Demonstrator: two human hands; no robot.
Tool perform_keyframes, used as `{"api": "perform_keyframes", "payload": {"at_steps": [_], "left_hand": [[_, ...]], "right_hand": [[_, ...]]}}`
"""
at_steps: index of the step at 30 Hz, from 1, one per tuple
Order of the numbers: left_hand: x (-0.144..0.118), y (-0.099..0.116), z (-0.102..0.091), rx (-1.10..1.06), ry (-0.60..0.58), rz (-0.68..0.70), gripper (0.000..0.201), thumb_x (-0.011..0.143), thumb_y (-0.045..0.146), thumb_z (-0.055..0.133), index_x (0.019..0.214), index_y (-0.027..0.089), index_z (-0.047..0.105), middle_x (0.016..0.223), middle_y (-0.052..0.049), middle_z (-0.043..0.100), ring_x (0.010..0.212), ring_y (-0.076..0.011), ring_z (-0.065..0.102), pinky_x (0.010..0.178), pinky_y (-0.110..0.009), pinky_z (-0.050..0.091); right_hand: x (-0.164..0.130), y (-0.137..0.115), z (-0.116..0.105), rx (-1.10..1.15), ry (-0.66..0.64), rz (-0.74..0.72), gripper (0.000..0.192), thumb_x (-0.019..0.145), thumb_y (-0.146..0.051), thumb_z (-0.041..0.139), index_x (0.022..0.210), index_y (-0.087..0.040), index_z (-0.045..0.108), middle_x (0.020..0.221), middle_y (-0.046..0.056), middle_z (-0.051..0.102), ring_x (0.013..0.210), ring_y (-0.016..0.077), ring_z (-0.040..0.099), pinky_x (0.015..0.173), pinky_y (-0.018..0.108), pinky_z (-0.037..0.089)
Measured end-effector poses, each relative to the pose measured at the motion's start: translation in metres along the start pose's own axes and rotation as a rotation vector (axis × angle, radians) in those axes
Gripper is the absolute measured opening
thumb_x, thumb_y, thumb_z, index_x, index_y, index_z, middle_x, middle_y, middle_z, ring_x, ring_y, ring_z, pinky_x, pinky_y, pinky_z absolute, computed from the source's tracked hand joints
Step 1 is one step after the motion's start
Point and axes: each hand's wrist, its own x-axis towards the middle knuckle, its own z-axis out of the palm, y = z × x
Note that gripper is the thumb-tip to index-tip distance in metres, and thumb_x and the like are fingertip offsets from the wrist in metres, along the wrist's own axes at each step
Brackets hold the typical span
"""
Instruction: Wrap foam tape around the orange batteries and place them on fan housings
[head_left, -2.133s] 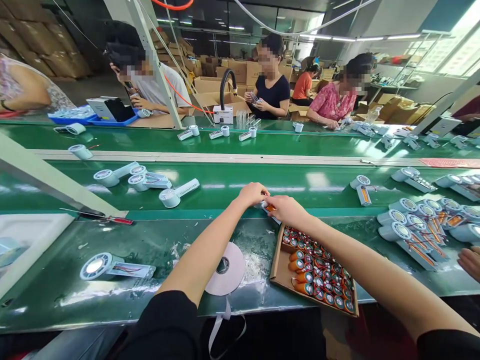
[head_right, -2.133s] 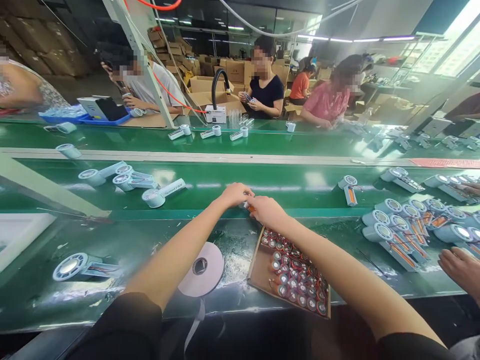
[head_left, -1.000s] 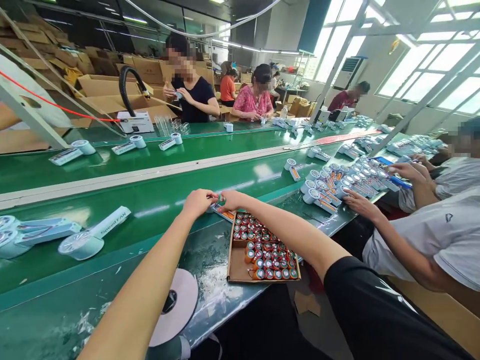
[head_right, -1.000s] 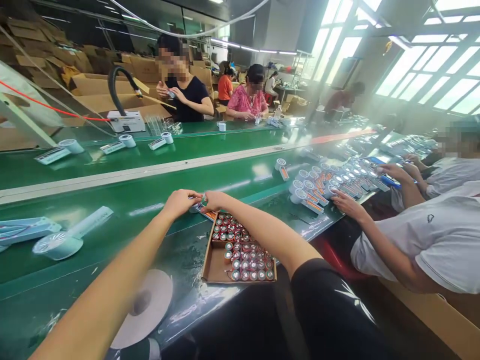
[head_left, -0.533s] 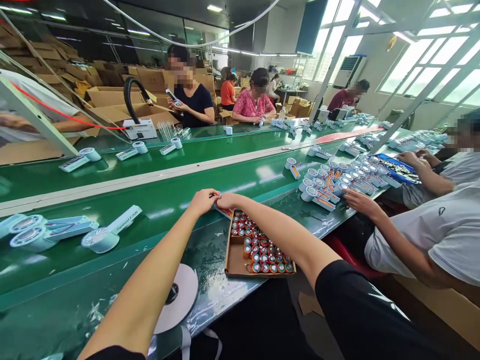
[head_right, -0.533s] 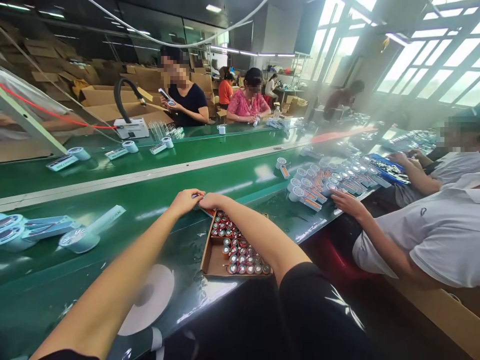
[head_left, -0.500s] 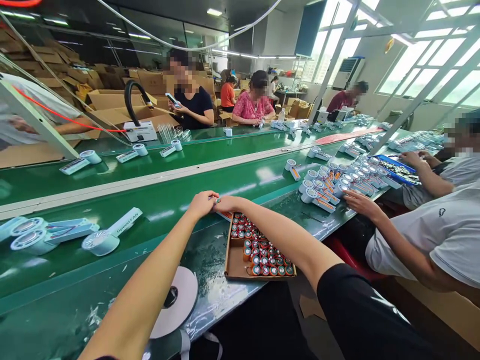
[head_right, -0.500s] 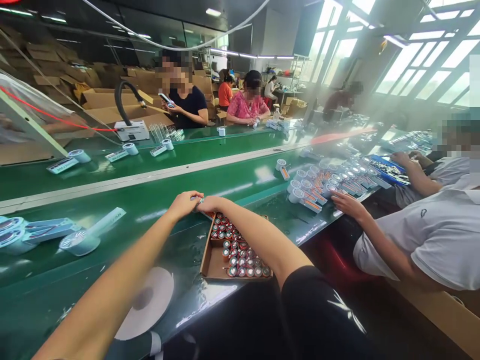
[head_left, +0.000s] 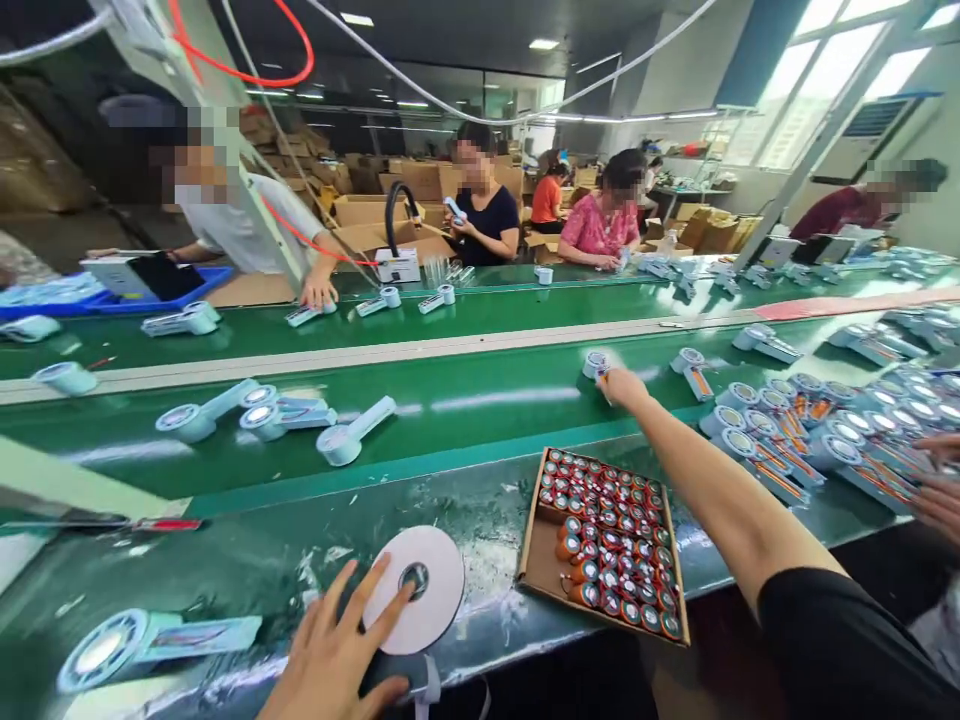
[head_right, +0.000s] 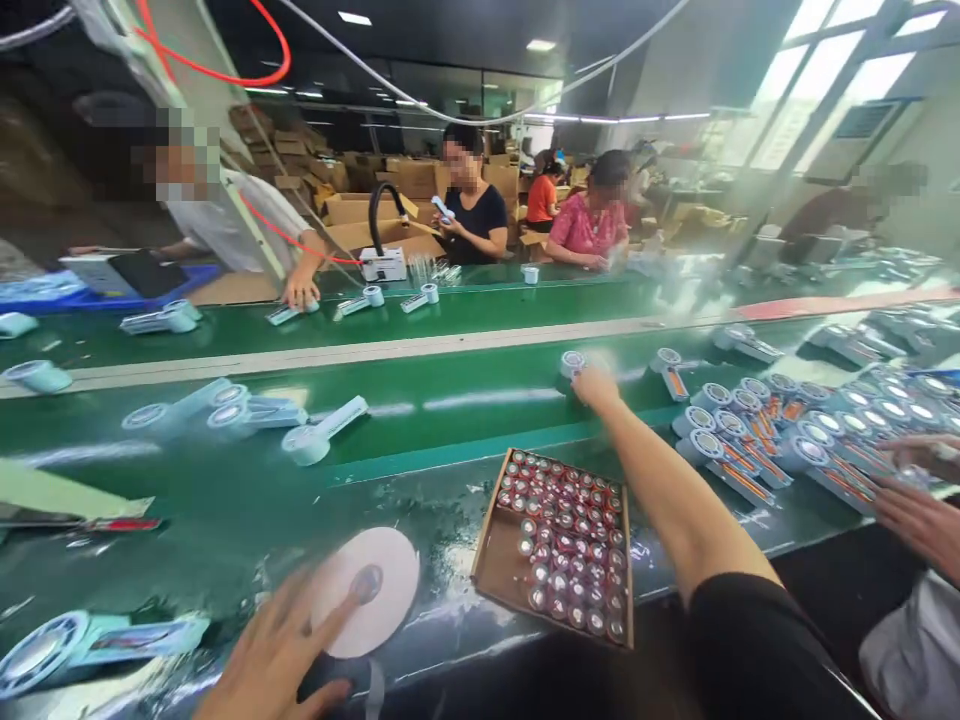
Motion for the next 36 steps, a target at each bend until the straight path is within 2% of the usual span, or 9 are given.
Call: {"api": "perform_keyframes", "payload": {"at_steps": [5, 7, 11, 14, 17, 21, 24, 31, 36], "left_hand": [[0.036, 0.042, -0.045, -0.087, 0.148, 0.103, 0.046, 0.083, 0.042, 0.073, 0.128, 0.031, 0.068, 0.135, -0.01, 0.069, 0.141, -0.0384, 0.05, 0.114, -0.057, 0.05], [0.046, 0.064, -0.058, -0.094, 0.347, 0.115, 0.043, 0.083, 0.043, 0.076, 0.121, 0.028, 0.065, 0.124, -0.011, 0.071, 0.14, -0.0392, 0.049, 0.117, -0.061, 0.046], [0.06, 0.096, -0.066, -0.122, 0.453, 0.237, 0.035, 0.086, 0.021, 0.074, 0.116, 0.032, 0.061, 0.112, -0.004, 0.071, 0.134, -0.0337, 0.054, 0.123, -0.063, 0.034], [0.063, 0.097, -0.054, -0.281, 0.395, 0.142, 0.037, 0.088, 0.024, 0.074, 0.121, 0.031, 0.058, 0.117, -0.005, 0.067, 0.136, -0.0322, 0.052, 0.12, -0.059, 0.042], [0.06, 0.093, -0.035, -0.354, 0.375, 0.029, 0.041, 0.089, 0.028, 0.074, 0.126, 0.026, 0.057, 0.124, -0.008, 0.063, 0.139, -0.0335, 0.048, 0.113, -0.055, 0.049], [0.055, 0.101, -0.024, -0.255, 0.375, 0.167, 0.037, 0.086, 0.008, 0.068, 0.121, 0.02, 0.061, 0.124, -0.01, 0.066, 0.139, -0.0365, 0.044, 0.115, -0.061, 0.044], [0.056, 0.112, -0.026, -0.19, 0.367, 0.257, 0.049, 0.084, 0.0, 0.064, 0.13, 0.016, 0.059, 0.126, -0.01, 0.069, 0.135, -0.0364, 0.046, 0.115, -0.06, 0.044], [0.045, 0.115, -0.032, -0.057, 0.384, 0.302, 0.051, 0.085, -0.003, 0.06, 0.133, 0.014, 0.062, 0.127, -0.01, 0.071, 0.129, -0.0342, 0.051, 0.11, -0.054, 0.049], [0.028, 0.104, -0.04, 0.031, 0.329, 0.292, 0.051, 0.088, -0.002, 0.061, 0.134, 0.018, 0.064, 0.13, -0.005, 0.071, 0.132, -0.0366, 0.045, 0.102, -0.048, 0.054]], "right_hand": [[-0.081, -0.028, 0.0, 0.084, -0.178, -0.07, 0.032, 0.096, -0.043, 0.064, 0.115, -0.018, 0.07, 0.104, 0.011, 0.073, 0.095, 0.0227, 0.067, 0.089, 0.035, 0.05], [-0.153, -0.055, 0.003, 0.337, -0.493, -0.132, 0.039, 0.097, -0.051, 0.06, 0.125, -0.025, 0.067, 0.093, 0.004, 0.073, 0.076, 0.0183, 0.065, 0.072, 0.029, 0.05], [-0.293, -0.107, 0.025, 0.527, -1.027, -0.149, 0.031, 0.098, -0.047, 0.061, 0.081, -0.022, 0.069, 0.064, -0.002, 0.061, 0.053, 0.0108, 0.049, 0.051, 0.024, 0.034], [-0.334, -0.109, 0.039, 0.36, -1.137, -0.32, 0.036, 0.1, -0.043, 0.061, 0.071, -0.021, 0.066, 0.059, -0.003, 0.059, 0.051, 0.0104, 0.047, 0.052, 0.026, 0.032], [-0.312, -0.084, 0.024, 0.098, -1.005, -0.449, 0.029, 0.093, -0.052, 0.071, 0.086, -0.023, 0.071, 0.067, -0.003, 0.064, 0.058, 0.0127, 0.055, 0.054, 0.026, 0.034], [-0.25, -0.06, -0.006, -0.436, -0.499, -0.367, 0.026, 0.098, -0.045, 0.066, 0.092, -0.019, 0.07, 0.09, 0.006, 0.07, 0.088, 0.0231, 0.065, 0.071, 0.032, 0.041], [-0.234, -0.066, -0.003, -0.661, -0.407, -0.338, 0.025, 0.096, -0.042, 0.067, 0.09, -0.019, 0.068, 0.095, 0.008, 0.069, 0.094, 0.0266, 0.063, 0.076, 0.036, 0.042], [-0.245, -0.079, 0.03, -0.535, -0.326, -0.418, 0.016, 0.092, -0.031, 0.069, 0.081, -0.019, 0.069, 0.085, 0.008, 0.07, 0.09, 0.0245, 0.064, 0.077, 0.036, 0.043], [-0.236, -0.057, 0.0, 0.163, -0.113, -0.297, 0.007, 0.089, -0.026, 0.071, 0.091, -0.021, 0.066, 0.101, 0.007, 0.076, 0.092, 0.0227, 0.072, 0.082, 0.035, 0.055]]}}
